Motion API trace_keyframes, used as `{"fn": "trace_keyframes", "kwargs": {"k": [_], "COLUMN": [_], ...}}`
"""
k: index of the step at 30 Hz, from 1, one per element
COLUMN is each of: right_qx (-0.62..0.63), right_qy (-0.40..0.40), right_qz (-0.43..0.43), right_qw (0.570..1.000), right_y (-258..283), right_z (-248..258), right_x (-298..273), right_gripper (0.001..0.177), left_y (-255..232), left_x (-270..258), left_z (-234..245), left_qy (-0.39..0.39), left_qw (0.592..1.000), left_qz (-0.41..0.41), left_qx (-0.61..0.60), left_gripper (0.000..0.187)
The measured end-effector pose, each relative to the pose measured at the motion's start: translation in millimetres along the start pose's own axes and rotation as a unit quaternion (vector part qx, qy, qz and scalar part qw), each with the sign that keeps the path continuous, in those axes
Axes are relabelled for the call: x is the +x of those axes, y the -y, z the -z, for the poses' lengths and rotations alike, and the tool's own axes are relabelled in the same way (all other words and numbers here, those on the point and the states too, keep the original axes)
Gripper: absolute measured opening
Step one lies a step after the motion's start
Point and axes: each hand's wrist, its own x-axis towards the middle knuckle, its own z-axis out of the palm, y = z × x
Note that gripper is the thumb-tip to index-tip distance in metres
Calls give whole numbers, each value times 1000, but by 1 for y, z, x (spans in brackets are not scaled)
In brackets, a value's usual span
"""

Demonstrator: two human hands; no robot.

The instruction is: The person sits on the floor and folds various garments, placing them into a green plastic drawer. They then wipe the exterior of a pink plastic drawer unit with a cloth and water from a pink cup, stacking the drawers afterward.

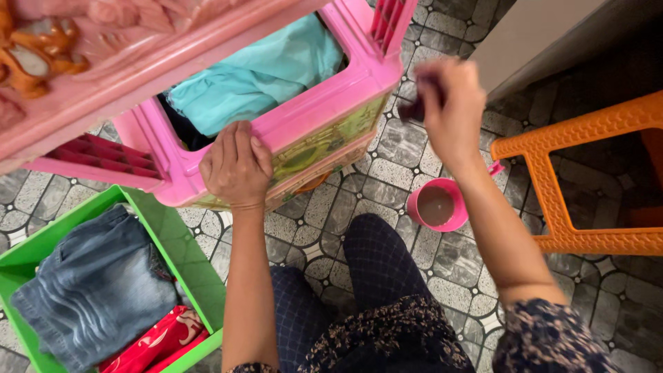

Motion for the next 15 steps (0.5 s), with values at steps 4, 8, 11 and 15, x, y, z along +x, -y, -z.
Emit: {"fn": "trace_keyframes", "kwargs": {"k": [4,8,11,15], "right_qx": [177,428,444,459], "right_qy": [-109,-30,-4,-44], "right_qz": [-56,-218,-247,-243], "right_qw": [977,877,861,853], "right_y": [-13,-51,-83,-90], "right_z": [-47,-86,-82,-74], "right_x": [37,47,41,41], "right_gripper": [35,30,25,19], "left_y": [-4,-2,-3,-3], "left_x": [1,5,-1,1], "left_z": [1,-2,0,0], "left_qy": [-4,1,4,2], "left_qw": [1000,1000,1000,1000], "left_qz": [3,5,2,0], "left_qx": [-4,-3,4,-6], "left_gripper": [24,24,24,24]}}
